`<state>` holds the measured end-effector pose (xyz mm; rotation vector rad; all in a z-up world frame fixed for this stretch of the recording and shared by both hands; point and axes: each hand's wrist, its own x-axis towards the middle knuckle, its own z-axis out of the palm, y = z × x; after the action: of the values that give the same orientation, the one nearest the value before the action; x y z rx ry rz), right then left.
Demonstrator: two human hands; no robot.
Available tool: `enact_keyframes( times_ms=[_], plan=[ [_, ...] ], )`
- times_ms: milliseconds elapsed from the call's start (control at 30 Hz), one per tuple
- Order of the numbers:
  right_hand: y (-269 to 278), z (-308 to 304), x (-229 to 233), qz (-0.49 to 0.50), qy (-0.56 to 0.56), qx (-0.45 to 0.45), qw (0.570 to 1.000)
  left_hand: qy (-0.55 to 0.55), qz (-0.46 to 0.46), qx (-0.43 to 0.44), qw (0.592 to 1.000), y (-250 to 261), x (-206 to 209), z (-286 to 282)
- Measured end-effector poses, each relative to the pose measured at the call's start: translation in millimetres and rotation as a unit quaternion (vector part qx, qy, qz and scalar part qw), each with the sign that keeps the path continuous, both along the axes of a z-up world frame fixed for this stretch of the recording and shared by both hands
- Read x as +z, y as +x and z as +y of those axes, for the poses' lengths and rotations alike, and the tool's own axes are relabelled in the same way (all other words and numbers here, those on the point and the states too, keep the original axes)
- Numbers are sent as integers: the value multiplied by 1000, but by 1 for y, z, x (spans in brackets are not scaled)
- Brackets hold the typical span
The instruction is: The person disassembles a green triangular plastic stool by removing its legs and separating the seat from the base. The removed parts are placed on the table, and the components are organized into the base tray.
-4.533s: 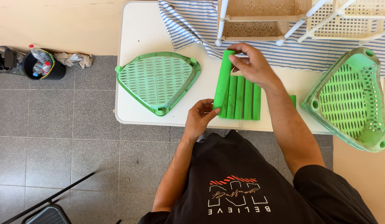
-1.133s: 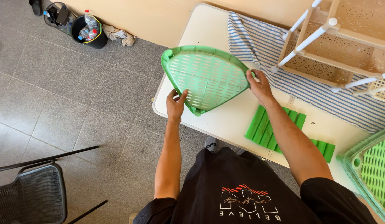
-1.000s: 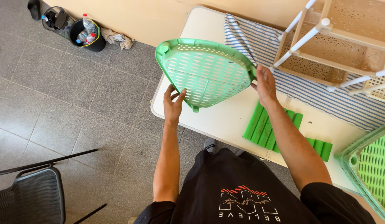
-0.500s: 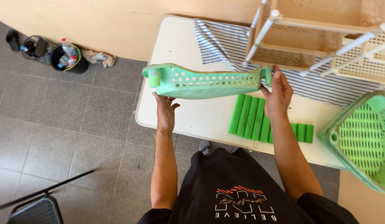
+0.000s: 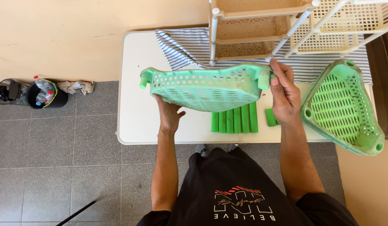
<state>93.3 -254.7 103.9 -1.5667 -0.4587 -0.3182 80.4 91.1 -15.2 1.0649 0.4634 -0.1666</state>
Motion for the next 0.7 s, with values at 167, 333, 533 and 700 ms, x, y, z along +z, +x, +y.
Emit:
enact_keyframes(
  times_ms=[167, 333, 533, 700],
  plan=[
    [0, 6, 58, -70, -99, 62, 991, -49, -9, -80, 996, -2, -3, -40],
    [0, 20, 83, -57, -87, 114, 988, -183, -52, -83, 978, -6, 7, -69],
    [-3, 25, 64, 27, 26, 241, 970, -231, -46, -60, 970, -4, 15, -85],
    [-9, 26, 39, 143, -4, 258, 955, -214, -19, -55, 975, -3, 11, -91]
  ],
)
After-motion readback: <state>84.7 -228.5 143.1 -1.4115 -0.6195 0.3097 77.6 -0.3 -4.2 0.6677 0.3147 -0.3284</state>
